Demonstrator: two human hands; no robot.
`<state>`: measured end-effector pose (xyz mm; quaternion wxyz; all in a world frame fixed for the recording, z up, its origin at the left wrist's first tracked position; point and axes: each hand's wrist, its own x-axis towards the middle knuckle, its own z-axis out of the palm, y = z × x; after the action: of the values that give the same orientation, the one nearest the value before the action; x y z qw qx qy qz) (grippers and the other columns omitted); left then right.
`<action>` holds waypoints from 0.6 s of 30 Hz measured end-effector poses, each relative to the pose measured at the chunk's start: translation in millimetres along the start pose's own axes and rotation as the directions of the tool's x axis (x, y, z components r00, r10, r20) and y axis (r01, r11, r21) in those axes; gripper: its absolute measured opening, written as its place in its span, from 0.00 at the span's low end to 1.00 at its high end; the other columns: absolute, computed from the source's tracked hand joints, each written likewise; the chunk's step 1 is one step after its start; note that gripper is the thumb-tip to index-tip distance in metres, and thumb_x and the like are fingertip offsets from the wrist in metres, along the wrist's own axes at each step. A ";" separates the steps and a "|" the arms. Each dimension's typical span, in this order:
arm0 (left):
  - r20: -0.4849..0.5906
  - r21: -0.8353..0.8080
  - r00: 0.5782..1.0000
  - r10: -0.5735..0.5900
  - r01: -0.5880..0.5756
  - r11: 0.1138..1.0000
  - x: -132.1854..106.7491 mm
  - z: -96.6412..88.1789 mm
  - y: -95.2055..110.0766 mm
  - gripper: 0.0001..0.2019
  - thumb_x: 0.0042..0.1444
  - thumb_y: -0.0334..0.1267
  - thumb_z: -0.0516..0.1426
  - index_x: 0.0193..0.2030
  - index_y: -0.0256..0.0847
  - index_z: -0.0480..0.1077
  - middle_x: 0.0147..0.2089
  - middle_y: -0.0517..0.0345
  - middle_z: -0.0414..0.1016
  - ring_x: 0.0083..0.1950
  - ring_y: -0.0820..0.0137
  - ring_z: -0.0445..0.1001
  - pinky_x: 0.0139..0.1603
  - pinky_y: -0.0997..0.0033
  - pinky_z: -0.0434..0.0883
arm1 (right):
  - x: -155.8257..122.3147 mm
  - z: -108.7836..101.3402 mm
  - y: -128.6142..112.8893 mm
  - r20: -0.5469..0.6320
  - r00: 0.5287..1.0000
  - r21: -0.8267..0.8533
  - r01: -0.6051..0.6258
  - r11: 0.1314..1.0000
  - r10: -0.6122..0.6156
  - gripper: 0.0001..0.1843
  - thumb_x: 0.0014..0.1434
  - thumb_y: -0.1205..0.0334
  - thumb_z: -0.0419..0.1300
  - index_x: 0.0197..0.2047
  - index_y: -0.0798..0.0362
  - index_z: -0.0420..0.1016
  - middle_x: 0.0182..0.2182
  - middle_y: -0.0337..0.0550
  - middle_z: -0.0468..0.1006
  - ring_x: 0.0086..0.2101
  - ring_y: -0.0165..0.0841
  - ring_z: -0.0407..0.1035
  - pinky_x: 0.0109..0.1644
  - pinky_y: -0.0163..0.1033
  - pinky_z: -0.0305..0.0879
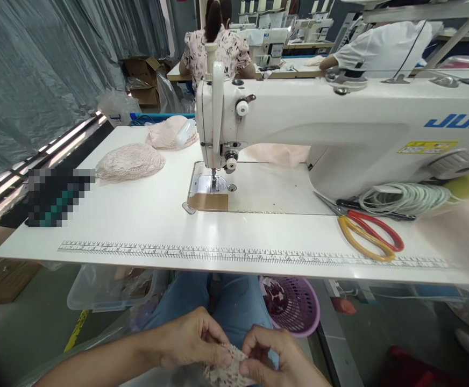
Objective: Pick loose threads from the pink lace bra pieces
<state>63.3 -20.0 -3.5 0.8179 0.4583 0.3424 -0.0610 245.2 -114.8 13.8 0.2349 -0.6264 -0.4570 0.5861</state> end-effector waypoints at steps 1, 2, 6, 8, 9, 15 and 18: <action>0.000 -0.010 1.000 -0.003 0.003 1.000 -0.1 0.2 0.2 0.29 0.31 0.58 0.66 0.33 0.33 0.79 0.23 0.60 0.69 0.25 0.79 0.62 0.27 0.78 0.59 | 0.6 -0.3 1.8 0.005 1.000 -0.002 0.008 1.000 -0.008 0.13 0.52 0.50 0.62 0.27 0.51 0.71 0.23 0.35 0.65 0.28 0.30 0.59 0.33 0.33 0.55; 0.000 -0.016 1.000 -0.005 0.005 1.000 -0.3 0.5 0.3 0.29 0.30 0.58 0.67 0.32 0.33 0.79 0.23 0.60 0.69 0.25 0.79 0.62 0.27 0.78 0.59 | 1.1 -0.8 3.5 0.016 1.000 -0.001 0.015 1.000 -0.015 0.15 0.53 0.48 0.62 0.27 0.51 0.71 0.23 0.35 0.64 0.28 0.30 0.59 0.33 0.33 0.54; -0.002 0.009 1.000 0.000 0.000 1.000 -1.1 1.1 0.6 0.30 0.31 0.59 0.66 0.33 0.32 0.78 0.23 0.61 0.68 0.24 0.79 0.61 0.25 0.78 0.57 | 1.6 -2.2 5.6 0.064 0.998 0.018 0.011 1.000 -0.012 0.16 0.55 0.47 0.60 0.28 0.52 0.70 0.24 0.35 0.63 0.28 0.30 0.57 0.33 0.34 0.53; 0.000 0.044 1.000 0.026 -0.026 0.999 -1.5 1.1 0.6 0.29 0.34 0.59 0.65 0.33 0.31 0.78 0.23 0.61 0.67 0.24 0.79 0.59 0.24 0.77 0.55 | 1.4 -0.5 4.2 0.076 0.997 0.037 0.025 0.999 -0.028 0.15 0.54 0.48 0.60 0.29 0.52 0.69 0.24 0.35 0.63 0.28 0.31 0.57 0.33 0.34 0.53; 0.003 0.062 0.999 0.045 -0.045 0.997 -1.6 1.1 0.4 0.28 0.36 0.58 0.64 0.33 0.31 0.77 0.22 0.62 0.65 0.23 0.80 0.57 0.24 0.77 0.54 | 1.6 1.1 3.6 0.065 0.997 0.044 0.039 0.998 -0.042 0.15 0.53 0.48 0.61 0.30 0.52 0.69 0.24 0.35 0.63 0.28 0.31 0.57 0.34 0.34 0.53; 0.012 0.197 0.993 0.115 -0.115 0.974 -0.8 -0.5 -2.8 0.24 0.46 0.56 0.60 0.18 0.35 0.64 0.16 0.68 0.50 0.19 0.82 0.45 0.19 0.74 0.43 | 7.8 11.1 5.6 0.004 0.999 0.021 0.049 0.999 -0.049 0.18 0.56 0.46 0.57 0.27 0.52 0.63 0.23 0.33 0.58 0.27 0.30 0.54 0.31 0.34 0.50; 0.015 0.270 0.994 0.110 -0.109 0.957 -0.4 -1.1 -1.0 0.26 0.45 0.58 0.60 0.16 0.37 0.58 0.15 0.68 0.48 0.19 0.82 0.45 0.19 0.74 0.43 | 10.9 12.0 6.4 0.034 0.998 -0.007 0.058 0.998 -0.058 0.21 0.55 0.41 0.55 0.28 0.51 0.63 0.24 0.34 0.58 0.28 0.30 0.55 0.31 0.34 0.51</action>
<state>62.1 -19.7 -4.3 0.7498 0.5839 0.3052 -0.0617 234.6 -111.4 0.4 0.2417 -0.6039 -0.4811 0.5877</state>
